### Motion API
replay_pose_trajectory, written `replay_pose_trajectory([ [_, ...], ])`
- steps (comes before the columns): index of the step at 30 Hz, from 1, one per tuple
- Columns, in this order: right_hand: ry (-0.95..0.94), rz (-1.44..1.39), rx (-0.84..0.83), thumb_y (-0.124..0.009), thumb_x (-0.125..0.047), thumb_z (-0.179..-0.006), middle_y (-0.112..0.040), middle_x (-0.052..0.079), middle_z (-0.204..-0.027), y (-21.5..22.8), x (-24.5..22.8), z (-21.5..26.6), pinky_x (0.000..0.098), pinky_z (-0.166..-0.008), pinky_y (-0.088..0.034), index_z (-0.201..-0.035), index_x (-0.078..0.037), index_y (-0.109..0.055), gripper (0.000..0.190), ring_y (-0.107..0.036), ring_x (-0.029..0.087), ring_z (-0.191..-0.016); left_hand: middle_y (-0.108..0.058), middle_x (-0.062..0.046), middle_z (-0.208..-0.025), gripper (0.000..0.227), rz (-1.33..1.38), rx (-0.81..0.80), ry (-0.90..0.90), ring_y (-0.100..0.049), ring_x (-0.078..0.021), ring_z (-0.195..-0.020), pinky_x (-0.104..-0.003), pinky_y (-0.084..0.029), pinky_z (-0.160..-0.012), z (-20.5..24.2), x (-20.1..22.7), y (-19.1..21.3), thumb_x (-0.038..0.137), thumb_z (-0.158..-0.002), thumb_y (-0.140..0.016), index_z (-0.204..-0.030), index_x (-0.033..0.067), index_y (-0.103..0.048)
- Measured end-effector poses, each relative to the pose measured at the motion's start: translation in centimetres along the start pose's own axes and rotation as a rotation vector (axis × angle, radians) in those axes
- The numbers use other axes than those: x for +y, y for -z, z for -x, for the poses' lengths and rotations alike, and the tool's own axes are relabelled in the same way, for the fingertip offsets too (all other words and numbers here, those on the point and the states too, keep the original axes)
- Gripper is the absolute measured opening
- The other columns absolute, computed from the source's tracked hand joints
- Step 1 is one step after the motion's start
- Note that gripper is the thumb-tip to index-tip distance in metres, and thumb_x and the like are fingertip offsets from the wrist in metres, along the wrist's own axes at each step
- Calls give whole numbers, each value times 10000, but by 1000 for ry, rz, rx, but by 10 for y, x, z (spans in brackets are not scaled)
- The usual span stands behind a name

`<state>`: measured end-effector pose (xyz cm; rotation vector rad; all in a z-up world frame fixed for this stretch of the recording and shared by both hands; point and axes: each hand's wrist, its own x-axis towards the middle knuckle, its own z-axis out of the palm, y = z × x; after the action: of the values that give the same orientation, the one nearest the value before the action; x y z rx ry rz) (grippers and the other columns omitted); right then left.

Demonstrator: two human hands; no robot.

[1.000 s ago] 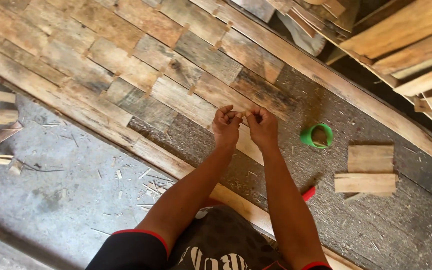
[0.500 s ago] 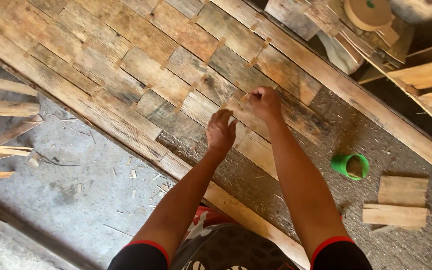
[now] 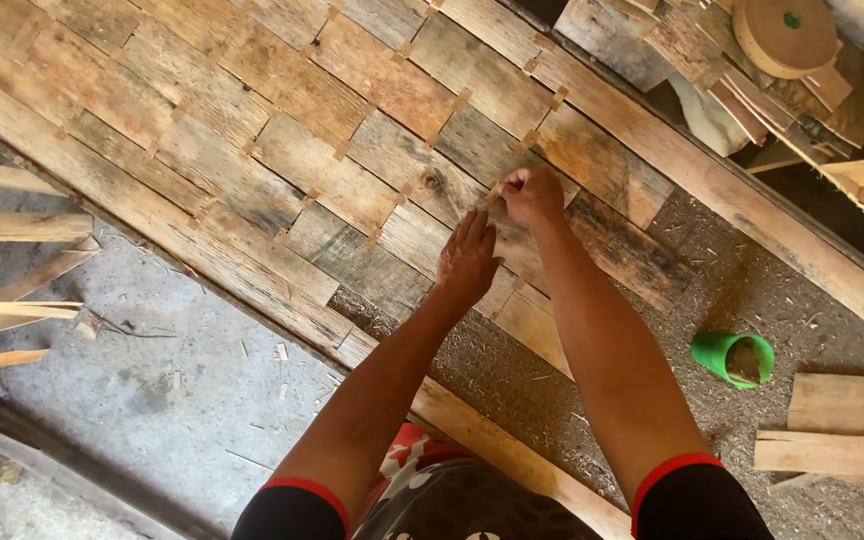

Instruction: Applying glue to and assembling small rectangular wooden tiles onto a surface to create a mosaic pattern.

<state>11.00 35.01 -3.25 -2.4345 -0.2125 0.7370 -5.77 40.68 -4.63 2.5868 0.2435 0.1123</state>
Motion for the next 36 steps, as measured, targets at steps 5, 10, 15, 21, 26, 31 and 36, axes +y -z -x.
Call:
replay_pose_trajectory([
  [5, 6, 53, 15, -765, -239, -935, -790, 73, -969, 2, -5, 1, 353, -701, -574, -985, -111, -800, 142, -723, 172, -770, -441, -277, -1541, 652, -30, -27, -20, -379, -399, -1471, -477, -313, -1224, -5, -3, 4, 298, -853, -795, -1341, -76, -577],
  [10, 41, 61, 27, -757, -236, -947, -796, 73, -972, 2, -5, 2, 361, -711, -579, -984, -114, -810, 138, -729, 174, -779, -417, -275, -1560, 654, -64, -22, -72, -360, -403, -1492, -474, -304, -1245, -9, -4, 4, 285, -888, -782, -1377, -85, -553],
  [15, 93, 47, 71, -788, -254, -909, -779, 81, -933, 0, -2, 1, 374, -707, -570, -945, -94, -796, 165, -727, 195, -771, -288, -282, -1621, 816, -68, -46, -72, -276, -406, -1521, -475, -249, -1254, -15, -2, 4, 323, -921, -720, -1522, -92, -355],
  [21, 162, 88, 108, -809, -270, -901, -784, 95, -933, -6, 9, -4, 377, -719, -568, -950, -91, -802, 186, -727, 206, -781, -238, -270, -1644, 865, -82, -133, -16, -222, -391, -1544, -465, -205, -1255, -17, 3, 10, 395, -940, -678, -1544, -73, -273],
  [26, 221, 62, 203, -856, -229, -839, -754, 103, -874, -10, 14, -3, 398, -694, -555, -875, -71, -770, 183, -709, 219, -748, -229, -268, -1651, 883, -136, -141, -24, -212, -380, -1546, -450, -194, -1264, -19, 1, 4, 428, -965, -636, -1565, -90, -247],
  [31, 340, -9, 307, -902, -212, -780, -705, 99, -835, -13, 23, -8, 424, -659, -543, -854, -43, -687, 283, -680, 224, -703, -222, -266, -1647, 887, -175, -188, -7, -201, -378, -1544, -450, -190, -1256, -22, 2, 0, 467, -967, -615, -1552, -84, -240],
  [36, 125, -66, 239, -882, -287, -831, -716, 87, -843, -4, 16, -9, 426, -649, -552, -896, -69, -674, 309, -674, 199, -700, -231, -273, -1646, 891, -142, -167, 2, -204, -382, -1550, -449, -197, -1256, -21, 5, 5, 458, -963, -626, -1554, -90, -248],
])
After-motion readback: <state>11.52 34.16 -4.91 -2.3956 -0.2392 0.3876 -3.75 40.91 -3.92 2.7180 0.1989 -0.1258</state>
